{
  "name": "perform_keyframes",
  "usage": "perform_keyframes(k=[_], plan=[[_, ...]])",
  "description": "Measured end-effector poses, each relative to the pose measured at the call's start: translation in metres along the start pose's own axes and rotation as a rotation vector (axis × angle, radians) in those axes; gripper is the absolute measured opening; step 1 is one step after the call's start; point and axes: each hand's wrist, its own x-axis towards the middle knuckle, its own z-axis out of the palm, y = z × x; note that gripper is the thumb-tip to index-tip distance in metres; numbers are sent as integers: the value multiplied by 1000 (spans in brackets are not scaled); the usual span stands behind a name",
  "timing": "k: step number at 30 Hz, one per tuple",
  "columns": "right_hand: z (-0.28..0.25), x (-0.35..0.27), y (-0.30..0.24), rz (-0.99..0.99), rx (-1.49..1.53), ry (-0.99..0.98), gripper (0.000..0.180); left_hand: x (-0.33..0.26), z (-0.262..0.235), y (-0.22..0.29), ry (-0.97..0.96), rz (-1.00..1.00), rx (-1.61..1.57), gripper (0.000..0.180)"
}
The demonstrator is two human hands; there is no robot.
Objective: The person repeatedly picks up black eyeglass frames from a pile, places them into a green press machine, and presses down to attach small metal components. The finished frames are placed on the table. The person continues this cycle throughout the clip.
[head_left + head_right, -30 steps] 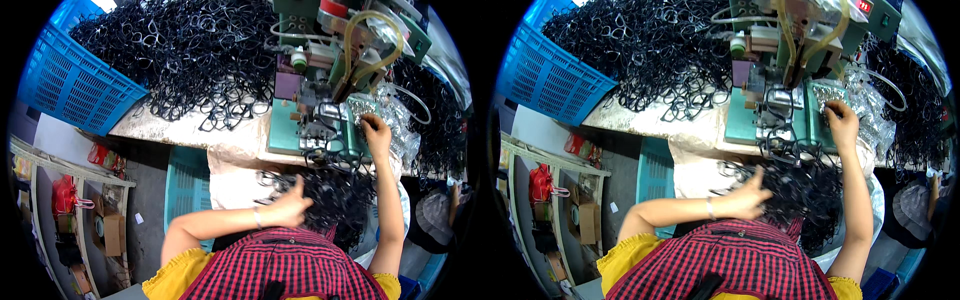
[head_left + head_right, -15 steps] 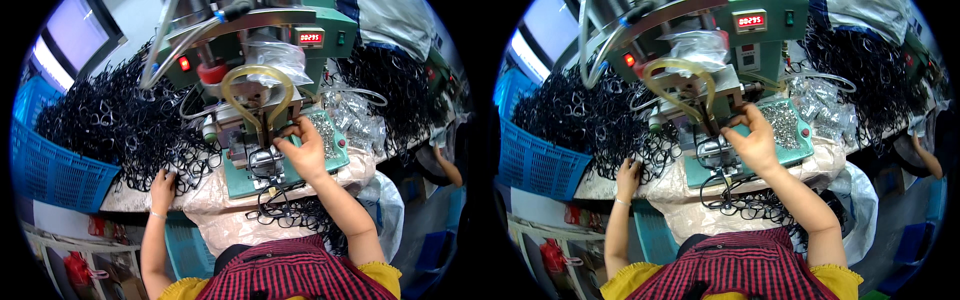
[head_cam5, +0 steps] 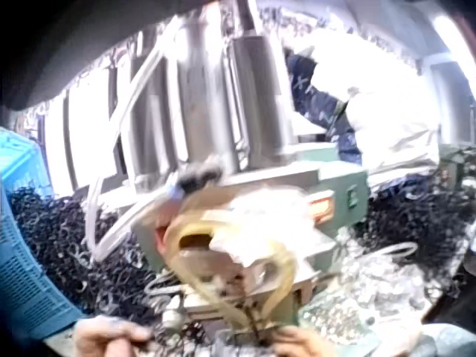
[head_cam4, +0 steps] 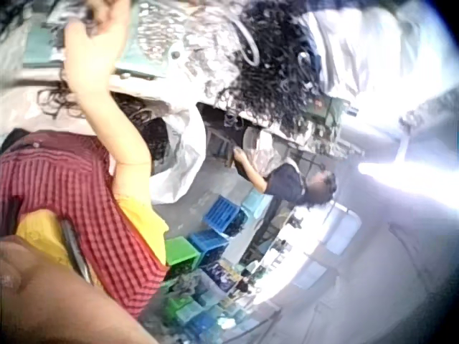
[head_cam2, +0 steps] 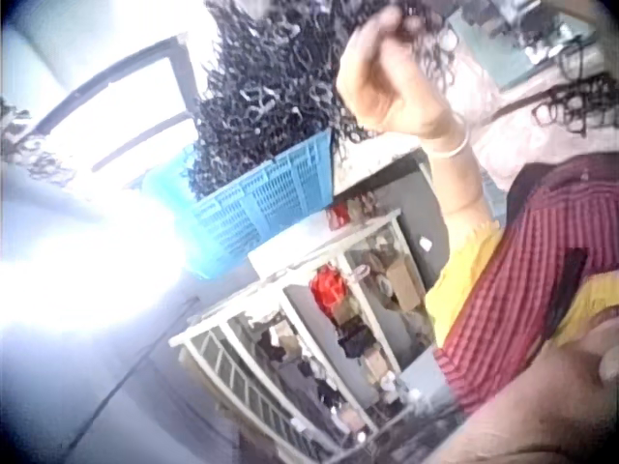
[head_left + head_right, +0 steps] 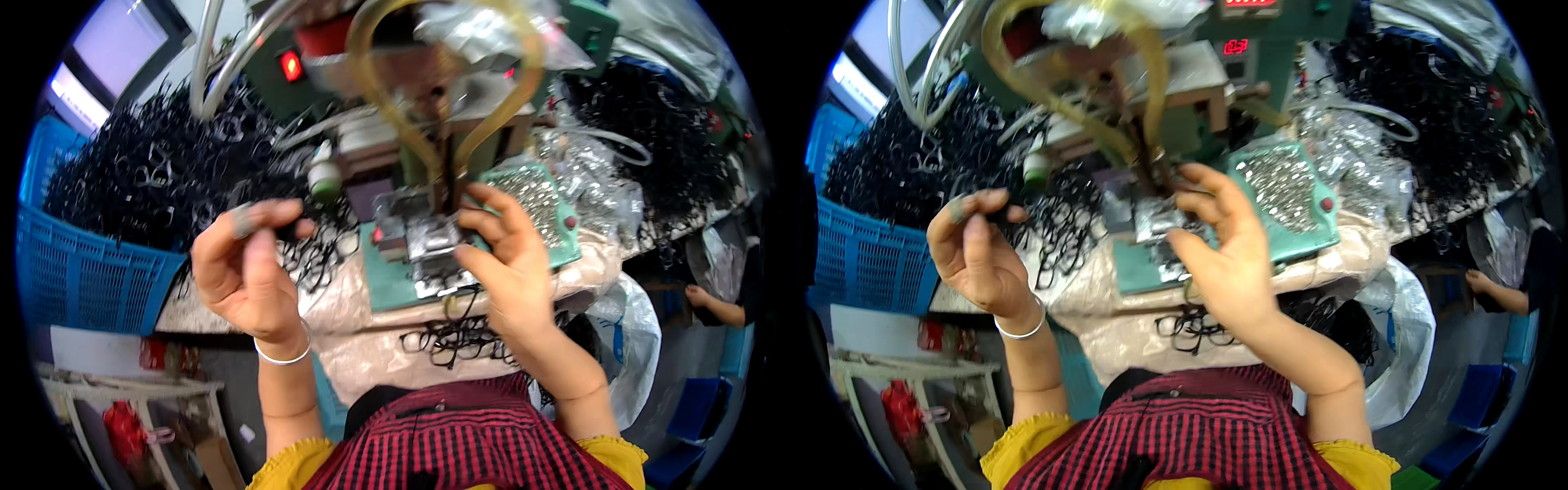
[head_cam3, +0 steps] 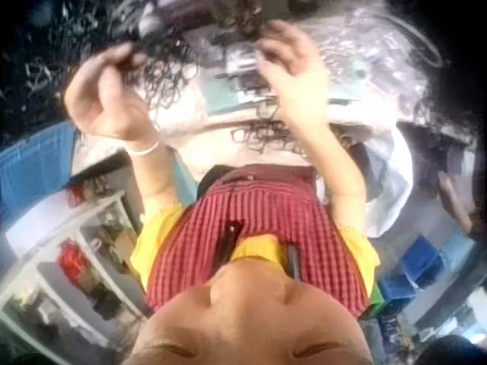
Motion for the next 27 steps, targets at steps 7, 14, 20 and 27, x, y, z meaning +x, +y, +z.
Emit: perform_keyframes(k=[7, 14, 20, 27], plan=[[-106, -21, 13, -214, -913, 139, 39, -59, -125, -71, -645, 199, 1149, 29], [-142, 1, 75, -370, -1500, 349, 23, -34, -159, -112, -1257, 68, 1132, 34], [-127, 24, 66, -386, -1472, 424, 11, -52, -76, -19, 45, -733, 198, 21], [-130, 49, 57, -424, -1225, 373, 9, -49, 33, -5, -859, 222, 244, 25]])
